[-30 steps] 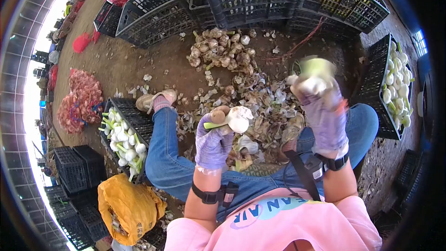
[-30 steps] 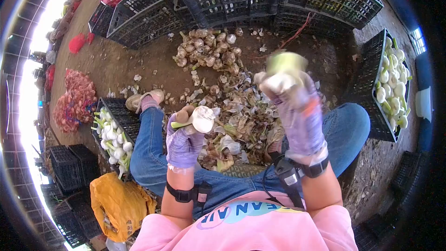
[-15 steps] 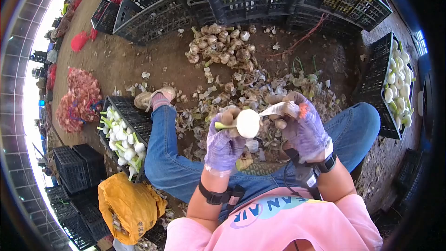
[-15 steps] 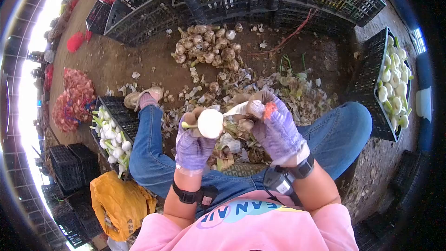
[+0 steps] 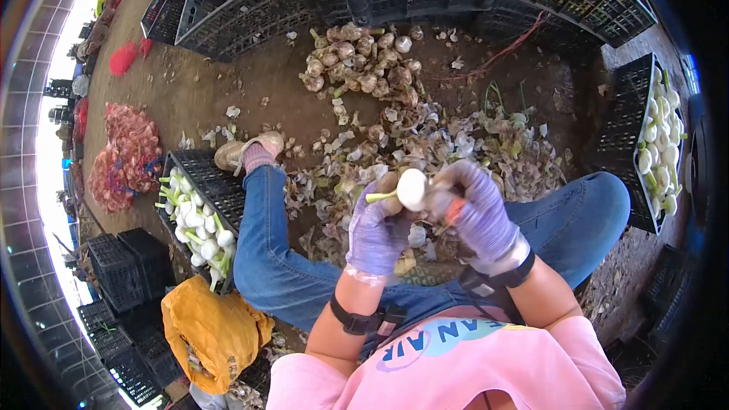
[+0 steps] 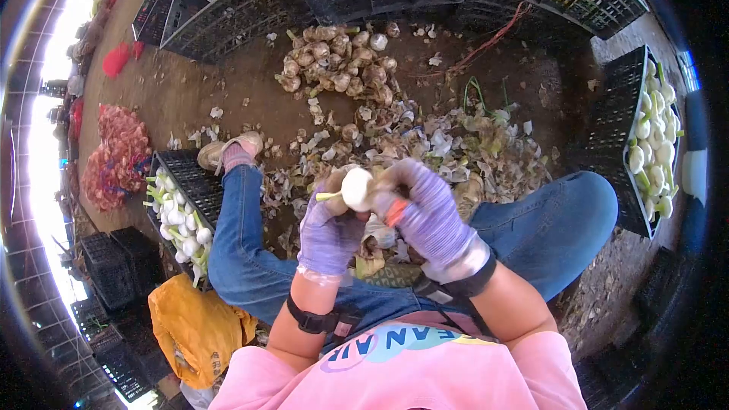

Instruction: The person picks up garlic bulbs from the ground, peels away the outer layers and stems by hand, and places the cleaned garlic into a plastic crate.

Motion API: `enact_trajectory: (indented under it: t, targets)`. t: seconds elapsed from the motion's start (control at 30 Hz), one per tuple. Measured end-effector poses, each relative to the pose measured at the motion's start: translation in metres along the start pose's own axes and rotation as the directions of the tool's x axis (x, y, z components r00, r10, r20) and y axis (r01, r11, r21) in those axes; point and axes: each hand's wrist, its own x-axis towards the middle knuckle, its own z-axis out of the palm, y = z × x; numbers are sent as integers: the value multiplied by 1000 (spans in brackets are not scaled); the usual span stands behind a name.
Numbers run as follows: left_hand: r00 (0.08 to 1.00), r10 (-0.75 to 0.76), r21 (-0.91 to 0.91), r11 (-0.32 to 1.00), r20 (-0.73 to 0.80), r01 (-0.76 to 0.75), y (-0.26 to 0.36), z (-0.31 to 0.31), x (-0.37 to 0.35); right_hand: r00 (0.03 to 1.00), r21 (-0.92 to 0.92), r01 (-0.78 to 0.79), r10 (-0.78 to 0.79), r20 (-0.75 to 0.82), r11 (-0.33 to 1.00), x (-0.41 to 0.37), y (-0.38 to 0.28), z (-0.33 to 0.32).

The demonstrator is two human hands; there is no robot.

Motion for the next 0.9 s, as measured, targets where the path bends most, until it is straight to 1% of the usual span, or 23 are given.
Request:
enact_trajectory:
  t: [0.03, 0.07, 0.1, 0.13, 0.2, 0.23, 0.27, 0.3, 0.33, 0.37, 0.4, 0.47, 0.5, 0.53, 0.6, 0.63, 0.67, 0.73, 0.77, 0.8, 0.83, 0.87, 0.9]
  targets:
    - [1000, -1, 1, 1000, -8, 1, 3, -9, 5, 964, 496, -193, 258, -65, 847, 3, 0, -2]
    - [998, 63, -15, 998, -6, -63, 6, -17, 11, 865, 861, -260, 502, 6, 438, 6, 2, -4]
    - [992, 126, -31, 991, -7, -126, 10, -22, 14, 843, 808, -276, 534, -57, 521, 9, 13, -11]
    - [987, 136, -62, 988, -88, -142, 20, -16, 21, 838, 809, -283, 543, -53, 515, 6, 27, -15]
    - [959, 173, 75, 984, -227, -160, 40, -29, 48, 861, 543, -441, 507, 32, 715, 3, 52, -18]
    - [963, 135, 106, 988, -234, -113, 46, -66, 71, 859, 441, -472, 512, 34, 763, 1, 54, -15]
    - [966, 97, 136, 988, -241, -66, 49, -100, 95, 855, 443, -478, 518, 37, 758, 1, 57, -11]
    - [925, 158, 399, 917, -346, -7, 48, -102, 108, 847, 309, -523, 526, 79, 794, 1, 60, -8]
    - [924, 148, 398, 917, -354, 5, 44, -94, 121, 832, 168, -555, 542, 120, 815, 2, 63, -4]
    - [918, 212, 632, 773, -336, 52, 36, -83, 136, 749, 212, -663, 634, 193, 718, 4, 67, -2]
    - [916, 267, 816, 569, -300, 101, 30, -75, 152, 740, 211, -672, 645, 190, 710, 3, 74, 2]
    - [944, 250, 964, 212, -215, 163, 13, -118, 203, 801, 124, -591, 561, 209, 797, -1, 90, 10]
    - [929, 271, 965, 0, -253, 262, 6, -113, 217, 733, 210, -678, 626, 267, 704, 2, 86, 7]
    - [912, 291, 911, -208, -290, 356, 0, -106, 230, 728, 206, -683, 634, 262, 700, 8, 80, 4]
    - [874, 263, 833, -285, -408, 475, -7, -96, 246, 679, 188, -732, 679, 277, 655, 17, 71, 0]
    - [875, 261, 834, -283, -408, 474, -8, -95, 244, 778, 123, -621, 588, 222, 774, 7, 85, 4]
    - [857, 300, 843, -222, -419, 490, -8, -95, 239, 778, 124, -620, 587, 224, 775, 4, 88, 2]
    - [837, 353, 853, -163, -419, 496, -3, -105, 227, 872, 5, -467, 460, 169, 884, 3, 89, 0]
    - [867, 361, 926, -21, -345, 377, -4, -124, 220, 878, 9, -457, 449, 167, 890, 4, 87, -1]
    - [886, 377, 963, 120, -269, 241, -4, -135, 211, 860, 101, -500, 481, 170, 860, 3, 83, -2]
    - [940, 257, 921, 372, -225, 119, -1, -124, 195, 840, 190, -540, 512, 179, 820, 2, 79, -3]
    - [963, 182, 824, 562, -197, 63, -2, -112, 175, 844, 192, -534, 505, 180, 824, 1, 73, -2]
    - [982, 114, 684, 729, -150, 20, 2, -75, 145, 876, 323, -479, 466, 122, 816, 1, 66, -1]
